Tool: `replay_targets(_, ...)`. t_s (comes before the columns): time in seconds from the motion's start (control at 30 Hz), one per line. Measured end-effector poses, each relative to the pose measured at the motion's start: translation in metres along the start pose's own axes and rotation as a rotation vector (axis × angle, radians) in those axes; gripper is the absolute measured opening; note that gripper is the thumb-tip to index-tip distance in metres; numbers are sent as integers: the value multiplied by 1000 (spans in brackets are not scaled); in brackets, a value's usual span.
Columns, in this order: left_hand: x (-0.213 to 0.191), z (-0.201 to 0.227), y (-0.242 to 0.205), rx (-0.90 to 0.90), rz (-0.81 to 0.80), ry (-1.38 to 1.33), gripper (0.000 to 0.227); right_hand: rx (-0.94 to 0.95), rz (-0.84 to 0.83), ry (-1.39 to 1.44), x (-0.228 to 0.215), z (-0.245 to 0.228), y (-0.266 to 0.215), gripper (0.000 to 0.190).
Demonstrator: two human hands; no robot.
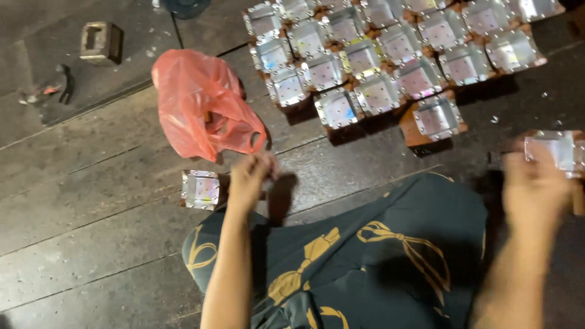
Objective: The person sits on the floor and uses a small wooden stick to press or tap the metal plates on small wooden blocks. They handle several blocks one at a time, tapping the metal surfaces and then placing the blocks aside.
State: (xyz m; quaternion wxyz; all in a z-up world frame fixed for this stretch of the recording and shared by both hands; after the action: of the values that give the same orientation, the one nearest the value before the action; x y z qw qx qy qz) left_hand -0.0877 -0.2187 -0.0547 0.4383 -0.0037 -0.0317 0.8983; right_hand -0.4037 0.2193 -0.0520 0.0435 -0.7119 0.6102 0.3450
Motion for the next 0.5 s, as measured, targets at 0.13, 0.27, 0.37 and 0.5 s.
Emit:
replay_targets(0.13, -134, -85, 93, -211, 372, 896, 12, 29, -542, 26, 124, -133, -46, 30)
replay_targets(0.27, -203, -120, 146, -535, 465, 1214, 40, -308, -965, 33, 210, -183, -132, 30)
replay_targets(0.37, -193, -82, 134, -618, 500, 1350, 29, -383, -1256, 69, 232, -156, -168, 32)
replay_targets(0.5, -207, -111, 158, -556, 537, 1406, 26, -240, -1237, 34, 239, -142, -142, 30)
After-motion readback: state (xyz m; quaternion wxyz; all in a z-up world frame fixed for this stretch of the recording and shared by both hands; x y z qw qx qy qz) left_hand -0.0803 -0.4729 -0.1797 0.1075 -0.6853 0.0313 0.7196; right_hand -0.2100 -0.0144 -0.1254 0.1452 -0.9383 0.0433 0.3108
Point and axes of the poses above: each hand's wrist, its own y-axis towards the middle knuckle, its own x-axis out of the palm, z = x × y, the point moved 7 cm from there along y, towards the middle knuckle, and after that the axes turned 4 degrees about y, right-handed, at the moved point
